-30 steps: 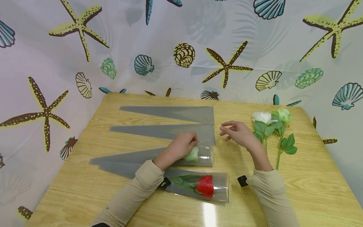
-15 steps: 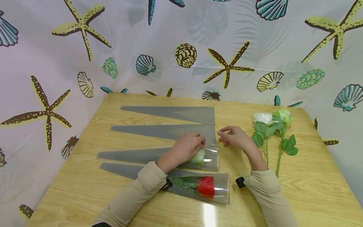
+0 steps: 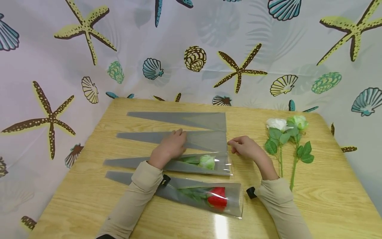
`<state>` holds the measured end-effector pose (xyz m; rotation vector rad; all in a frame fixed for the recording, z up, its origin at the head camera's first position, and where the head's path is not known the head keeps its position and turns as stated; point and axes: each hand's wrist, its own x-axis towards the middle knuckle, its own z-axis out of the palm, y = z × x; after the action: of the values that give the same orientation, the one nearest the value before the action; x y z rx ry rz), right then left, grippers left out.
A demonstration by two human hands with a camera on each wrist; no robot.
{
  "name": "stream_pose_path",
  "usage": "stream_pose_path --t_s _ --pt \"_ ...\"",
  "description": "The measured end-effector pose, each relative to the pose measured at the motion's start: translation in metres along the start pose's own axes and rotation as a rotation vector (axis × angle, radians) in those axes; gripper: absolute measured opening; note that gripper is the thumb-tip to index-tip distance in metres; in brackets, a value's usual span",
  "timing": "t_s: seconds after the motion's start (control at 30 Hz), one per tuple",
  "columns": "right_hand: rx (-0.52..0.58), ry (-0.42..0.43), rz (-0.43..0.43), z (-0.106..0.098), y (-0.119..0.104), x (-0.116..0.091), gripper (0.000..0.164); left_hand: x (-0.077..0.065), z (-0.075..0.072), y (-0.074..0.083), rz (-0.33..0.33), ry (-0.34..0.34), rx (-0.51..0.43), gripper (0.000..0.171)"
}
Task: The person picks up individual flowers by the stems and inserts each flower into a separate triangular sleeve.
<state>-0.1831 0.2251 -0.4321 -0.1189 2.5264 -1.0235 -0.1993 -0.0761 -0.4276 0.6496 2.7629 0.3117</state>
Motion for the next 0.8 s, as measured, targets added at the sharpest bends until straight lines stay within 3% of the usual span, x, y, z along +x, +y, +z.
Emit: stream_pose_path --t_s 0.07,0.17,0.4,0.8 --pt "0.011 -0.006 -0.003 0.002 0.0 0.001 0.042 -0.002 0.001 -0.002 -0.017 -0.016 0.011 0.06" --pt "0.02 -0.006 -0.004 0.004 -0.001 0.003 0.043 -0.002 0.004 0.0 -0.01 0.021 0.034 0.057" --pt "0.002 0.007 0.004 0.006 -0.002 0.006 0.044 0.004 0.011 0.002 -0.006 0.119 0.09 0.033" --pt "-0.003 0.021 0.034 0.005 0.0 0.005 0.044 0.012 0.01 -0.006 0.029 0.181 0.065 0.01"
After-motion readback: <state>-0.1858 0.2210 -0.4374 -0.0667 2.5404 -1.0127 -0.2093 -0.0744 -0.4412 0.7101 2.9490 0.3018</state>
